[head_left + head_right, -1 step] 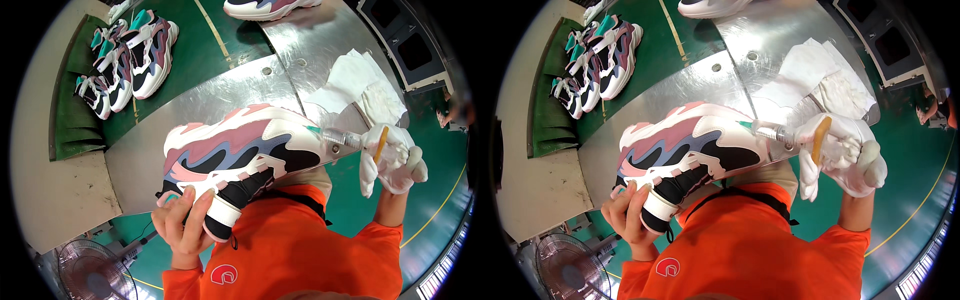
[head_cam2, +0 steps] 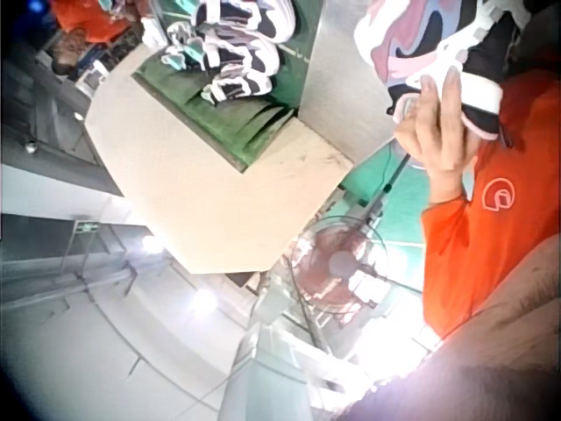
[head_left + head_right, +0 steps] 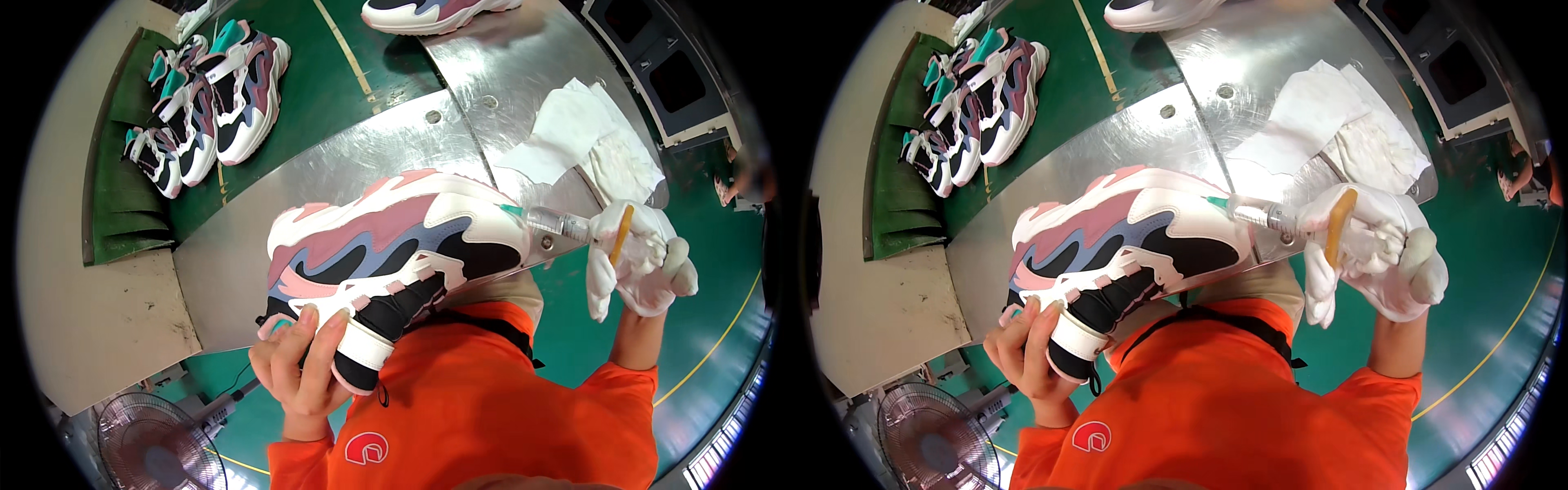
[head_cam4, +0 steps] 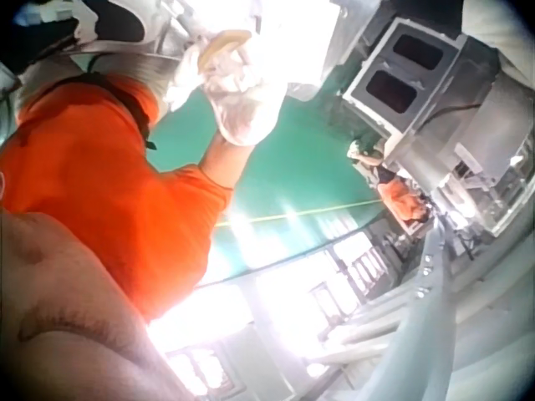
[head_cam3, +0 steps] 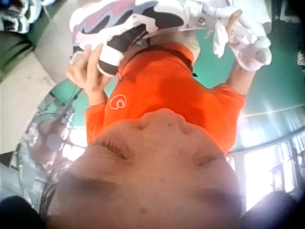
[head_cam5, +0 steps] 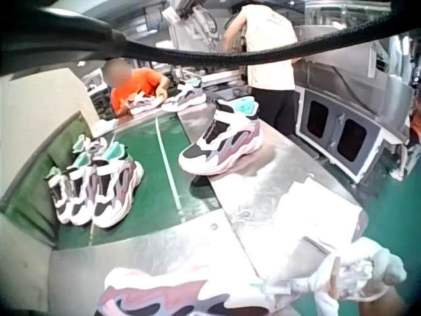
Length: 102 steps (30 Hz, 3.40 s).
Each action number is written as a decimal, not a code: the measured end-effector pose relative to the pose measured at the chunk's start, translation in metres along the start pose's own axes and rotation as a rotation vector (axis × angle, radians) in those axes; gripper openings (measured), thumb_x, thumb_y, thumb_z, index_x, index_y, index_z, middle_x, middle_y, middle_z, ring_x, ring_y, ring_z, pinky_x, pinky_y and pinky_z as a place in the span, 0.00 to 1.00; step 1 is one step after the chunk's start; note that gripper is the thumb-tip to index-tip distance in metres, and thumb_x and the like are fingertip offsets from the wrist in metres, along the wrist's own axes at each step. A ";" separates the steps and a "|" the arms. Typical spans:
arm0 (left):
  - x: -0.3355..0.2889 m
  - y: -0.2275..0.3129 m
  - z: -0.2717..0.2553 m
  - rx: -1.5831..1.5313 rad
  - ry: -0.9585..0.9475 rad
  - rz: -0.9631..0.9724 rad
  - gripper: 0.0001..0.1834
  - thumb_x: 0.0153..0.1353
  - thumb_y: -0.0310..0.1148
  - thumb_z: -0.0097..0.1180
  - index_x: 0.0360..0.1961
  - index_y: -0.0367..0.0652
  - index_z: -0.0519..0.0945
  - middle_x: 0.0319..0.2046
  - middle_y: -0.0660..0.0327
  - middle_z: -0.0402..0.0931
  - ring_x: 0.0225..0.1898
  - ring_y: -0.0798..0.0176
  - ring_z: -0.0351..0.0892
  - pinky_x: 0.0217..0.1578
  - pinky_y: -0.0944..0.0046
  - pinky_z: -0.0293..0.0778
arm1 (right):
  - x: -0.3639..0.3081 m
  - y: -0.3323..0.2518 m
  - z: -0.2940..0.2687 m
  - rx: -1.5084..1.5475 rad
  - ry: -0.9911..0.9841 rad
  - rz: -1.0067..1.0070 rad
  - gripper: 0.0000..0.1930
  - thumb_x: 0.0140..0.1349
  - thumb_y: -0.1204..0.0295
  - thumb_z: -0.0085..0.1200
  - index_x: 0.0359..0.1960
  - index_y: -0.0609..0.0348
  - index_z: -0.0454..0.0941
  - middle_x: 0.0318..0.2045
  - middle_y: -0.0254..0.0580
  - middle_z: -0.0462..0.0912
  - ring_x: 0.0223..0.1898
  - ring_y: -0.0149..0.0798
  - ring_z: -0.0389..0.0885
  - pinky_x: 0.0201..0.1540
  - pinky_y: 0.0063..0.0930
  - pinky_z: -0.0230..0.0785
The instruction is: The person applies glue to the sole and side seams of sneakers using a syringe. They handle multiple sneakers one at a time, rotating each shoe to access different areas, and place each treated shoe onto a nearby conveyor belt.
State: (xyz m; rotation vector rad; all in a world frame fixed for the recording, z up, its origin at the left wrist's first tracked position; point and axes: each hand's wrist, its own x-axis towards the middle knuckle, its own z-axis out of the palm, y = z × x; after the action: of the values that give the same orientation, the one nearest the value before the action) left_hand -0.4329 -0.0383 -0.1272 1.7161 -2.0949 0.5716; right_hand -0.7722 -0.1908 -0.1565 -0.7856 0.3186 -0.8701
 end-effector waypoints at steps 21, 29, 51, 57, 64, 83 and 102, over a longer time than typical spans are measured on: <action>-0.003 0.029 0.004 0.076 0.045 -0.030 0.40 0.34 0.47 0.81 0.50 0.44 0.80 0.42 0.58 0.77 0.43 0.55 0.71 0.44 0.59 0.68 | -0.037 0.049 0.013 0.155 0.212 -0.242 0.49 0.46 0.45 0.63 0.55 0.81 0.62 0.25 0.60 0.74 0.13 0.49 0.72 0.13 0.33 0.68; -0.004 0.020 0.009 0.101 0.117 0.014 0.32 0.41 0.54 0.75 0.47 0.49 0.84 0.46 0.64 0.77 0.37 0.61 0.69 0.38 0.64 0.66 | -0.038 0.037 0.043 0.025 0.345 -0.236 0.46 0.50 0.43 0.61 0.54 0.80 0.64 0.23 0.57 0.75 0.16 0.50 0.75 0.15 0.32 0.70; 0.073 -0.009 -0.005 -0.133 -0.125 -0.018 0.34 0.31 0.41 0.76 0.46 0.45 0.84 0.31 0.60 0.74 0.31 0.58 0.67 0.32 0.61 0.63 | -0.038 0.068 0.042 -0.250 0.138 -0.223 0.52 0.23 0.80 0.78 0.59 0.76 0.65 0.40 0.51 0.78 0.41 0.41 0.80 0.45 0.32 0.76; 0.113 -0.015 -0.001 -0.216 -0.285 -0.059 0.35 0.32 0.43 0.78 0.43 0.37 0.82 0.32 0.60 0.71 0.37 0.57 0.69 0.41 0.61 0.66 | -0.022 0.101 0.016 -0.419 0.026 -0.466 0.50 0.26 0.75 0.80 0.58 0.74 0.67 0.40 0.54 0.79 0.40 0.44 0.80 0.37 0.31 0.76; 0.152 -0.042 0.020 -0.425 -0.438 -0.061 0.30 0.35 0.43 0.77 0.40 0.39 0.83 0.28 0.63 0.71 0.33 0.61 0.70 0.37 0.63 0.65 | -0.011 0.124 0.006 -0.583 0.022 -0.577 0.43 0.31 0.72 0.80 0.53 0.71 0.70 0.46 0.52 0.78 0.40 0.39 0.79 0.38 0.28 0.73; 0.197 -0.071 0.025 -0.608 -0.691 -0.441 0.23 0.42 0.44 0.73 0.37 0.41 0.82 0.24 0.69 0.78 0.22 0.78 0.70 0.17 0.74 0.59 | -0.001 0.115 0.013 -0.680 0.113 -0.505 0.33 0.30 0.69 0.79 0.41 0.66 0.75 0.41 0.52 0.80 0.27 0.35 0.76 0.30 0.22 0.73; 0.068 -0.010 0.002 -0.011 -0.109 0.195 0.31 0.42 0.51 0.72 0.44 0.43 0.83 0.36 0.57 0.80 0.30 0.59 0.72 0.32 0.61 0.63 | -0.018 0.100 -0.015 -0.666 0.316 -0.800 0.44 0.34 0.77 0.74 0.57 0.67 0.64 0.56 0.51 0.67 0.53 0.48 0.74 0.56 0.42 0.69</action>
State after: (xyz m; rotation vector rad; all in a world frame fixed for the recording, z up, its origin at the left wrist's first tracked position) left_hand -0.4357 -0.0972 -0.0926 1.5802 -2.3554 0.5309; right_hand -0.7353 -0.1449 -0.2407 -1.4408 0.6061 -1.6899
